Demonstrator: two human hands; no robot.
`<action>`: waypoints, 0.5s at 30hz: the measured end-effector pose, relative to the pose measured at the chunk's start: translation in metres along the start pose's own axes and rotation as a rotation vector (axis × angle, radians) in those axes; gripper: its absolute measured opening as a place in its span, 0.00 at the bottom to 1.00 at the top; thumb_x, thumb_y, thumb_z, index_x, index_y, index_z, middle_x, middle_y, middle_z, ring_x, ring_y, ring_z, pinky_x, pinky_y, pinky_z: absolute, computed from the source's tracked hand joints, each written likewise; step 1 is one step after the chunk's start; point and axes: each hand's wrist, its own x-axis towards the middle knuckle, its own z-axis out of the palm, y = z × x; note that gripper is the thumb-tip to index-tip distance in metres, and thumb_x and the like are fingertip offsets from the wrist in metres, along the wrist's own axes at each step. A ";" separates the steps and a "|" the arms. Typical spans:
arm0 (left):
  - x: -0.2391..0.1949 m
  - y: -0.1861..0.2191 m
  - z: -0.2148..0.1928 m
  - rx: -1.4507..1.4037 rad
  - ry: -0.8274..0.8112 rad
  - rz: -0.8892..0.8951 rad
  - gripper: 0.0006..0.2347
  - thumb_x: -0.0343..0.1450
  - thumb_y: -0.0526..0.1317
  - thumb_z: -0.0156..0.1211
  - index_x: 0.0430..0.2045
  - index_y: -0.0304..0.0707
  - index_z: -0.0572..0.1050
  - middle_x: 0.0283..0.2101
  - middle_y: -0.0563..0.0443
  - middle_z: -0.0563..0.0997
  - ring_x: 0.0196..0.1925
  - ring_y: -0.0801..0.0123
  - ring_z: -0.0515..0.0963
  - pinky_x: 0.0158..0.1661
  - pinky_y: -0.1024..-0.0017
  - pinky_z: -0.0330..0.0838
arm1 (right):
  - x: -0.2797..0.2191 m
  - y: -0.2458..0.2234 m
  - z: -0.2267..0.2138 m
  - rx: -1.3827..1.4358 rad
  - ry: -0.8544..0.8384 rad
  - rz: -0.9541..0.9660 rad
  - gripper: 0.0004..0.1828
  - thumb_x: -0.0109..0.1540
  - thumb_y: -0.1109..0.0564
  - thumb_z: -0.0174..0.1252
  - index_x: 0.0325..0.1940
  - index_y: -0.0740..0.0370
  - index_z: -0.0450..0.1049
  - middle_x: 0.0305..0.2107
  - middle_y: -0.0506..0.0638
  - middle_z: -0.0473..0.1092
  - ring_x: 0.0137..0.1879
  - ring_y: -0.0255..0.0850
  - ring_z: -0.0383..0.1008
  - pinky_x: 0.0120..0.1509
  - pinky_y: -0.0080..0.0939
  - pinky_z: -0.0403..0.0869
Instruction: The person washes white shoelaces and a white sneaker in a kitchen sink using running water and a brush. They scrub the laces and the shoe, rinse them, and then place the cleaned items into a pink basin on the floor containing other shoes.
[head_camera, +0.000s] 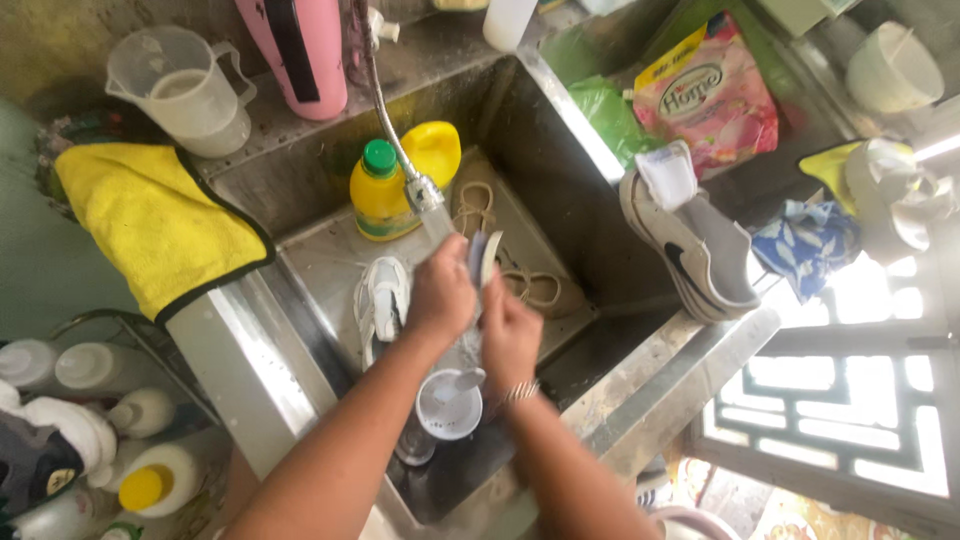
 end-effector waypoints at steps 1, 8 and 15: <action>-0.002 0.000 0.000 0.006 -0.008 0.017 0.04 0.70 0.30 0.47 0.31 0.32 0.71 0.31 0.32 0.79 0.38 0.34 0.78 0.36 0.46 0.69 | -0.001 0.002 0.000 -0.100 0.031 -0.031 0.29 0.70 0.43 0.55 0.27 0.71 0.76 0.16 0.41 0.62 0.25 0.28 0.56 0.27 0.35 0.59; 0.006 0.008 -0.003 -0.074 -0.065 -0.135 0.04 0.70 0.31 0.47 0.30 0.34 0.71 0.29 0.36 0.80 0.35 0.43 0.82 0.36 0.53 0.73 | -0.001 0.007 0.004 0.108 0.002 0.064 0.17 0.69 0.46 0.57 0.46 0.61 0.82 0.19 0.37 0.63 0.26 0.27 0.57 0.28 0.33 0.58; 0.008 0.005 -0.001 -0.094 -0.129 -0.147 0.05 0.71 0.31 0.45 0.30 0.34 0.70 0.29 0.38 0.80 0.32 0.51 0.82 0.35 0.57 0.73 | -0.002 0.004 0.001 0.179 0.029 0.069 0.16 0.68 0.48 0.57 0.49 0.63 0.79 0.22 0.36 0.65 0.27 0.25 0.56 0.28 0.31 0.58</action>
